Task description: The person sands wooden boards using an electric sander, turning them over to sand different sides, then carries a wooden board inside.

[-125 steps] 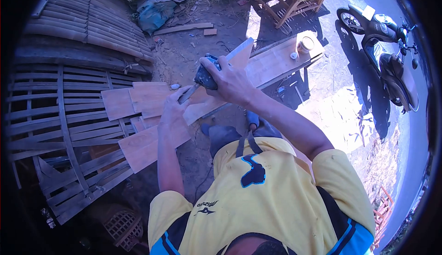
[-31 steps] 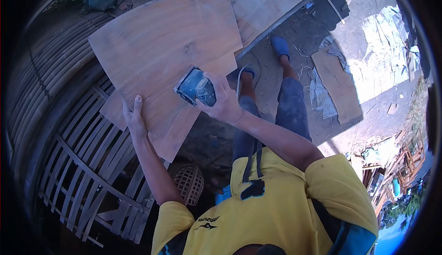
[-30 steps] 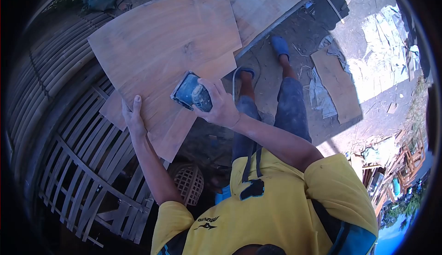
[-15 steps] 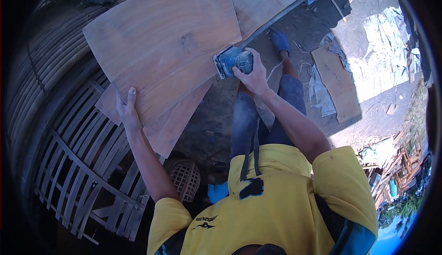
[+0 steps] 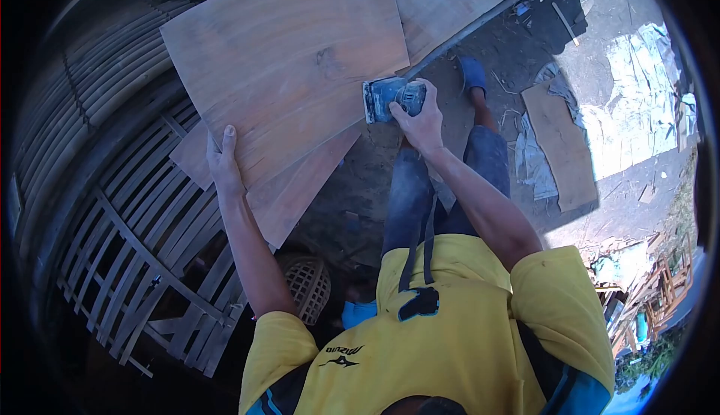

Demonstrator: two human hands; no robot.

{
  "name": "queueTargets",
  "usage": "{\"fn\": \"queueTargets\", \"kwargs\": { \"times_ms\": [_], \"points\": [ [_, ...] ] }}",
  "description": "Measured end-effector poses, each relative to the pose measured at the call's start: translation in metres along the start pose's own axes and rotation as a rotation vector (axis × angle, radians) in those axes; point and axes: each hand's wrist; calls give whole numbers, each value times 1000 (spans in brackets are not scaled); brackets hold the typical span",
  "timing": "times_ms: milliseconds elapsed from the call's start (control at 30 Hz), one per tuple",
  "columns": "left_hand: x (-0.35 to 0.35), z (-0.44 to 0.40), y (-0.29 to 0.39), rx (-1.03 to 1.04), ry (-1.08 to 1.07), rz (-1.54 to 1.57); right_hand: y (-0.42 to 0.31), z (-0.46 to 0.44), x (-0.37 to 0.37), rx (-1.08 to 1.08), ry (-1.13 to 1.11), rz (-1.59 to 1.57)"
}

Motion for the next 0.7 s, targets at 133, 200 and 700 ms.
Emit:
{"fn": "queueTargets", "kwargs": {
  "times_ms": [133,200,700],
  "points": [
    [-3,1,6,-7,-7,62,-58,47,28,-276,-47,37],
    [-1,2,12,-109,25,35,-94,72,41,-379,-137,2],
    [-7,-4,-13,-128,14,324,-49,-21,4,215,3,-50]
  ]
}}
Point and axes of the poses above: each hand's wrist, its own z-axis away from the middle knuckle, its own x-axis out of the palm, y = z × x, and after that the axes turned 1 degree about z, right-handed
